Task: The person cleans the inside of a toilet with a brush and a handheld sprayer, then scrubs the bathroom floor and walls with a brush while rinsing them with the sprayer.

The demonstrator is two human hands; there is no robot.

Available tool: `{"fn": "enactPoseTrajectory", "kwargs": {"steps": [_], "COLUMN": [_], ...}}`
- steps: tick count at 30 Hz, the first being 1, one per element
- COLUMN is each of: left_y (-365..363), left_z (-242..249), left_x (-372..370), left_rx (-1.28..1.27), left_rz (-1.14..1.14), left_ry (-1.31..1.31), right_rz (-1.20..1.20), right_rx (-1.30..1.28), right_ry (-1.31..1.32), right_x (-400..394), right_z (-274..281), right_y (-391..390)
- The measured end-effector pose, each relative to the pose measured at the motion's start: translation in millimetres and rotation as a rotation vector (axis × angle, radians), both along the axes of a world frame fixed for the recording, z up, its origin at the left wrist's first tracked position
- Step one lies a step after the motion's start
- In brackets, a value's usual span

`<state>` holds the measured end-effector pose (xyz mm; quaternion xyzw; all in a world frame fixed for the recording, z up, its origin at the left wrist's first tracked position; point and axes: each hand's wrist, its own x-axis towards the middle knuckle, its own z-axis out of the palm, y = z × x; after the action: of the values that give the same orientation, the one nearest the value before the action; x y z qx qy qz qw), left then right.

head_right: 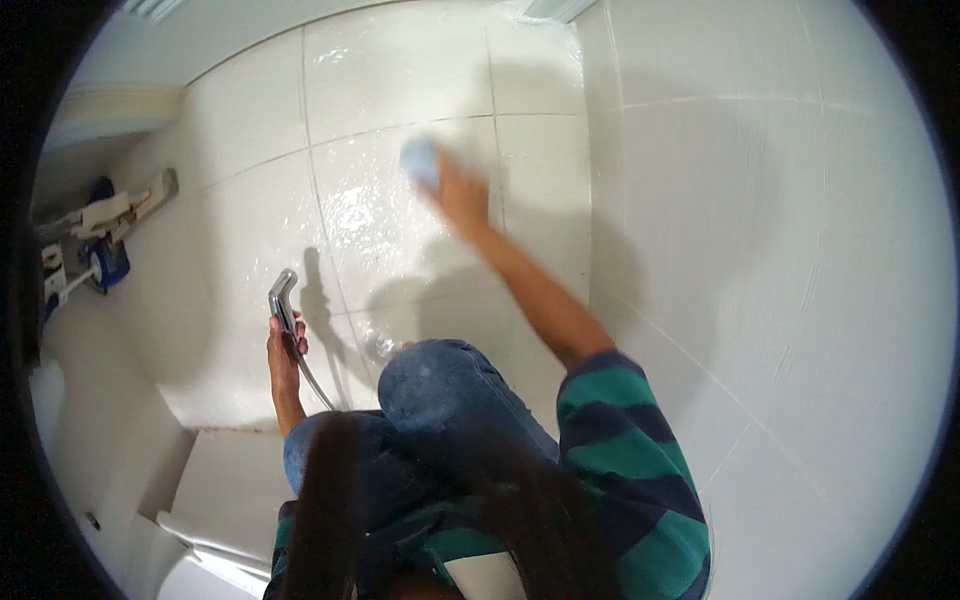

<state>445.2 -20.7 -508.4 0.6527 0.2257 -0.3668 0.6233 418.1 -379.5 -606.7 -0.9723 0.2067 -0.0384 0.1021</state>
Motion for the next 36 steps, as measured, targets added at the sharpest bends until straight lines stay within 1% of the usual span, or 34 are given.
{"fn": "enactPoseTrajectory", "kwargs": {"steps": [1, 2, 3, 4, 5, 7, 8, 10, 11, 12, 13, 14, 15, 16, 17, 18, 19, 20, 21, 22, 23, 24, 25, 27, 28, 29, 30, 32, 33, 34, 35, 36], "left_y": [-1.0, -1.0, -0.3, -1.0, -4.5, -7.4, -8.8, -14.6, -19.4, -29.3, -37.2, -37.8, -40.4, -46.2, -52.2, -54.1, -53.2, -48.9, -32.6, -18.6, -12.9, -11.3, -12.1, -12.8, -6.0, -5.8, -8.2, -11.5, -8.8, -12.6, -9.2, -8.7], "left_z": [1.6, 11.1, 13.7, 7.7, -7.3, -17.9, -15.5, -12.4, -11.2, -4.4, -4.8, -7.1, 0.1, 4.8, 8.6, 9.7, 9.0, 5.7, 7.4, -0.5, -2.0, -5.7, -8.3, -10.7, -12.6, -9.9, -3.5, -0.9, -2.0, 0.8, 2.9, 6.3], "left_x": [-3.3, -7.5, -9.3, -13.0, -13.0, -11.2, -11.7, -14.4, -13.5, -11.0, -5.0, -8.1, -12.8, -12.5, -15.7, -23.4, -35.4, -43.7, -52.0, -60.4, -67.9, -70.6, -69.4, -69.9, -73.1, -77.6, -84.8, -79.1, -73.3, -71.2, -80.7, -82.8], "left_rx": [0.005, -0.001, 0.004, -0.016, -0.001, 0.042, 0.067, 0.128, 0.145, 0.182, 0.17, 0.172, 0.153, 0.178, 0.178, 0.192, 0.196, 0.173, 0.131, 0.106, 0.09, 0.089, 0.088, 0.109, 0.115, 0.139, 0.137, 0.113, 0.086, 0.084, 0.073, 0.078], "left_rz": [-0.005, 0.021, 0.055, 0.136, 0.2, 0.321, 0.325, 0.337, 0.359, 0.372, 0.408, 0.443, 0.48, 0.472, 0.463, 0.489, 0.514, 0.542, 0.582, 0.623, 0.656, 0.704, 0.745, 0.799, 0.812, 0.825, 0.841, 0.834, 0.818, 0.833, 0.839, 0.836], "left_ry": [-0.021, -0.036, -0.064, -0.085, -0.12, -0.15, -0.142, -0.17, -0.189, -0.199, -0.214, -0.221, -0.205, -0.242, -0.231, -0.247, -0.27, -0.288, -0.28, -0.276, -0.294, -0.301, -0.307, -0.293, -0.284, -0.27, -0.279, -0.315, -0.334, -0.338, -0.318, -0.293], "right_rz": [0.144, 0.33, 0.468, 0.417, 0.314, -0.193, -0.343, -0.261, -0.148, 0.044, 0.272, 0.445, 0.688, 0.936, 1.026, 1.119, 0.899, 0.739, 0.599, 0.45, 0.314, 0.243, 0.226, 0.446, 0.714, 0.967, 1.065, 1.129, 1.224, 1.295, 1.292, 1.231], "right_rx": [0.259, 0.353, 0.462, 0.407, 0.194, 0.092, 0.158, 0.262, 0.307, 0.341, 0.191, -0.071, 0.114, 0.667, 0.734, 0.796, 0.975, 0.857, 0.635, 0.472, 0.387, 0.358, 0.346, 0.305, 0.028, -0.028, 0.518, 1.052, 1.018, 0.819, 0.641, 0.534], "right_ry": [0.018, 0.001, -0.178, -0.045, 0.016, 0.354, 0.084, -0.041, 0.058, 0.043, 0.09, -0.044, 0.043, 0.276, 0.362, 0.423, 0.407, 0.311, 0.218, 0.136, 0.055, 0.012, -0.003, 0.001, 0.05, 0.044, 0.233, 0.397, 0.432, 0.378, 0.269, 0.147], "right_x": [-55.8, -110.3, -143.7, -152.5, -135.2, -11.7, 54.7, 134.5, 161.7, 144.7, 111.4, 47.0, -10.7, -53.9, -83.7, -93.0, -58.4, -12.0, 47.9, 108.2, 159.0, 197.6, 210.8, 180.3, 101.8, 24.3, -43.1, -68.7, -49.9, 9.5, 80.0, 148.5], "right_z": [17.9, 29.2, 5.9, -10.7, -54.1, -101.6, -122.9, -113.2, -117.1, -127.7, -141.8, -163.8, -135.5, -117.3, -127.1, -148.9, -148.9, -157.6, -159.9, -163.5, -160.2, -158.2, -156.3, -155.6, -184.8, -161.4, -123.2, -109.6, -122.3, -143.3, -162.5, -174.7], "right_y": [33.1, 41.5, 16.4, -24.3, -71.8, -147.7, -175.3, -115.4, -73.9, -14.3, 35.6, 98.4, 124.0, 117.4, 108.1, 99.9, 69.1, 43.2, 27.4, 17.0, 15.7, 30.5, 57.6, 118.3, 161.9, 195.4, 201.5, 209.9, 199.8, 191.6, 192.4, 196.0]}}
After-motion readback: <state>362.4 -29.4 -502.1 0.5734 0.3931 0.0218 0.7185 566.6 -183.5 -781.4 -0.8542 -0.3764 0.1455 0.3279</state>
